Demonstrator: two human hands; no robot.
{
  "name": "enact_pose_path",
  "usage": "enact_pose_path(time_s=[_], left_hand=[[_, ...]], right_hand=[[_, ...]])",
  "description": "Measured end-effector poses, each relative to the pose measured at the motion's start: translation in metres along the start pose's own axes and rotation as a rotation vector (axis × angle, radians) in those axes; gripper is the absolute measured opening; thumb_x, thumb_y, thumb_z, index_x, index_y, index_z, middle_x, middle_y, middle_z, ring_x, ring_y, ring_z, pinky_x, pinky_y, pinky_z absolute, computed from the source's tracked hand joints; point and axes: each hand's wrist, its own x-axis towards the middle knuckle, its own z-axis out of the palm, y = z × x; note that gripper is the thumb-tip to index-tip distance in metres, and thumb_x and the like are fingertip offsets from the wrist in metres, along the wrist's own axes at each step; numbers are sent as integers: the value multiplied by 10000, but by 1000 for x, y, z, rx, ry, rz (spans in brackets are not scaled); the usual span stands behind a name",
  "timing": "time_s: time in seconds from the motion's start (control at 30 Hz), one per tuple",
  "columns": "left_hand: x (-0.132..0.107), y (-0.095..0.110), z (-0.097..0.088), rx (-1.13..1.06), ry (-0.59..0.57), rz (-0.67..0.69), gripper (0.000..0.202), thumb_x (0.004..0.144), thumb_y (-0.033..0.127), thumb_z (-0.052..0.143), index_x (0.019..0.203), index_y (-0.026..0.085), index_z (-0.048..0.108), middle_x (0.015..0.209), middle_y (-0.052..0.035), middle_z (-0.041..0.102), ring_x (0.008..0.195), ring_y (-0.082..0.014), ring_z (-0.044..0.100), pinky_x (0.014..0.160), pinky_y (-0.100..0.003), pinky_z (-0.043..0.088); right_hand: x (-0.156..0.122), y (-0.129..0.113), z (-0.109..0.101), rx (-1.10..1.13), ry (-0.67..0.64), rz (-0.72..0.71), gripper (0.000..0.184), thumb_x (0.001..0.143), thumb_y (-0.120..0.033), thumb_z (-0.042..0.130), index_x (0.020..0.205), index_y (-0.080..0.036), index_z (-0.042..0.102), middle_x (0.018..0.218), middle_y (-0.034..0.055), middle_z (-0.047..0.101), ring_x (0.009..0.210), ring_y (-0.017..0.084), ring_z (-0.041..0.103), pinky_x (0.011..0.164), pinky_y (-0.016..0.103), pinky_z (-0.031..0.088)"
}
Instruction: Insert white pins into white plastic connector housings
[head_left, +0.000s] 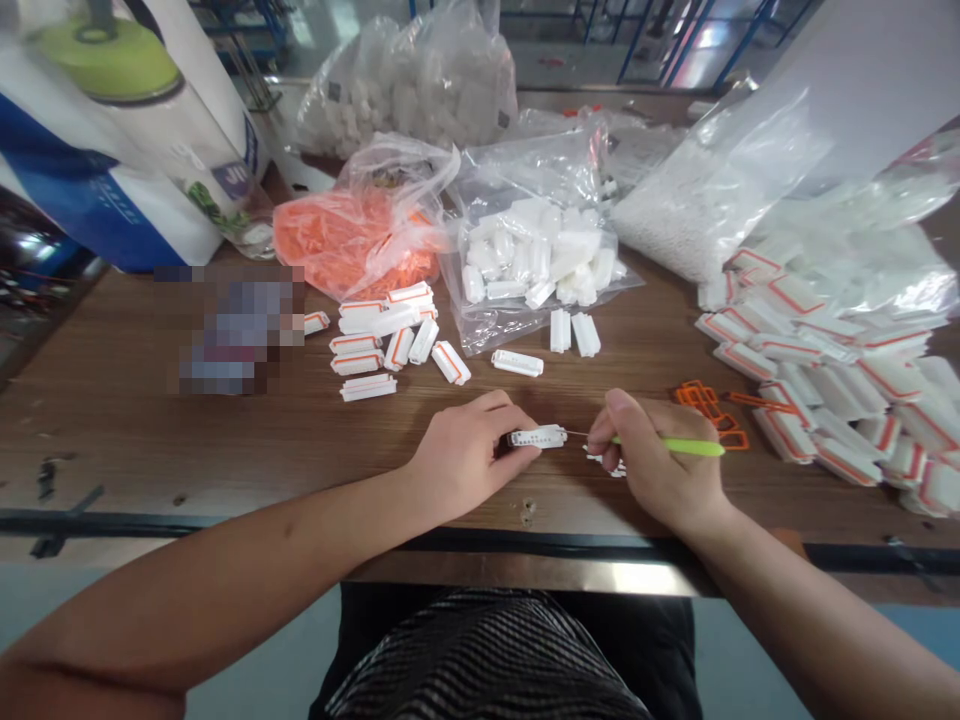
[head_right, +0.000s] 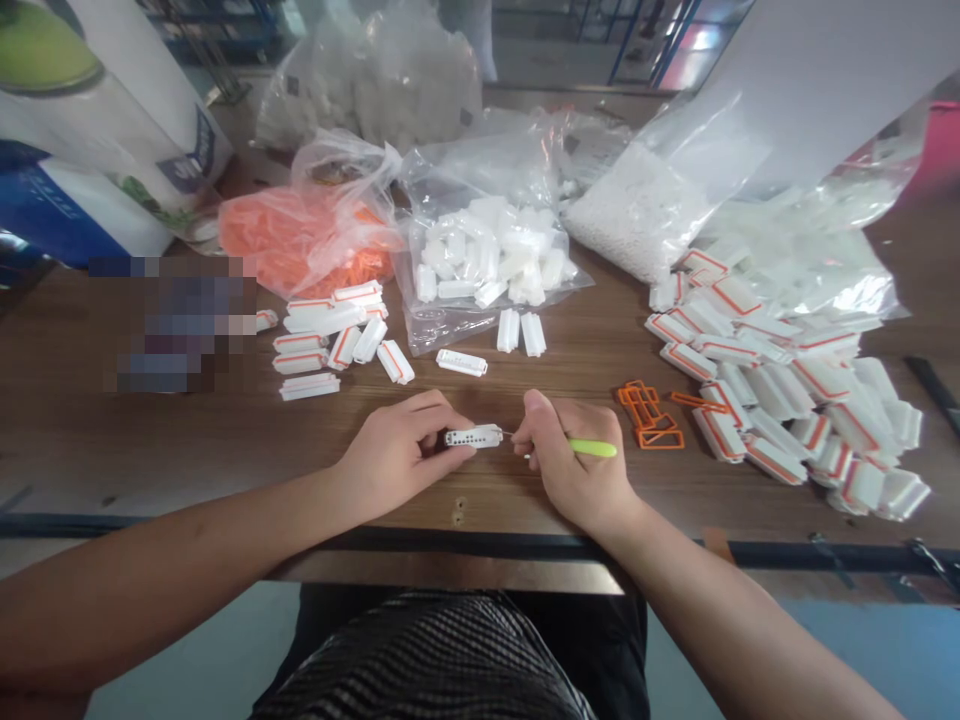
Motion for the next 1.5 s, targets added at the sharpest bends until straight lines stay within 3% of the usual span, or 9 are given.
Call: enact_pose_path(time_s=[0.17, 0.3, 0.63, 1.0, 1.5], left_hand=[[-1, -1, 1, -17, 14, 1, 118, 866, 232, 678, 971, 195, 716, 838, 11, 616, 616, -86, 518, 586, -237, 409], [-1, -1, 1, -14, 9, 2, 121, 864, 230, 680, 975, 198, 715, 847, 11, 620, 621, -86, 521, 593, -237, 411], [0, 1, 0, -6, 7, 7, 121, 869, 235, 674, 979, 203, 713, 848, 7, 627, 625, -91, 531, 587, -236, 408], [0, 1, -1, 4, -15, -11, 141, 858, 223, 693, 995, 202, 719, 853, 7, 622, 630, -90, 527, 611, -244, 416], [0, 0, 0, -1, -5, 4, 131, 865, 233, 677, 988, 203, 713, 850, 3, 626, 635, -93, 535, 595, -238, 412]], right_hand=[[-2, -4, -2, -69, -23, -95, 467, 993, -275, 481, 556, -186, 620, 501, -19, 604, 395, 65, 532, 443, 201, 424], [-3, -3, -2, -27, 46, -60, 490, 997, -298, 479, 540, -190, 617, 499, -11, 610, 396, 73, 536, 432, 207, 428], [-3, -1, -1, 10, 46, -23, 495, 994, -344, 484, 543, -194, 621, 512, 5, 622, 388, 84, 537, 395, 216, 424], [-1, -1, 0, 37, 28, -31, 500, 998, -347, 477, 547, -185, 621, 519, 6, 629, 392, 78, 537, 406, 203, 424], [0, -2, -4, 93, -28, 83, 512, 974, -413, 504, 521, -202, 614, 494, 10, 604, 376, 94, 522, 368, 225, 412]])
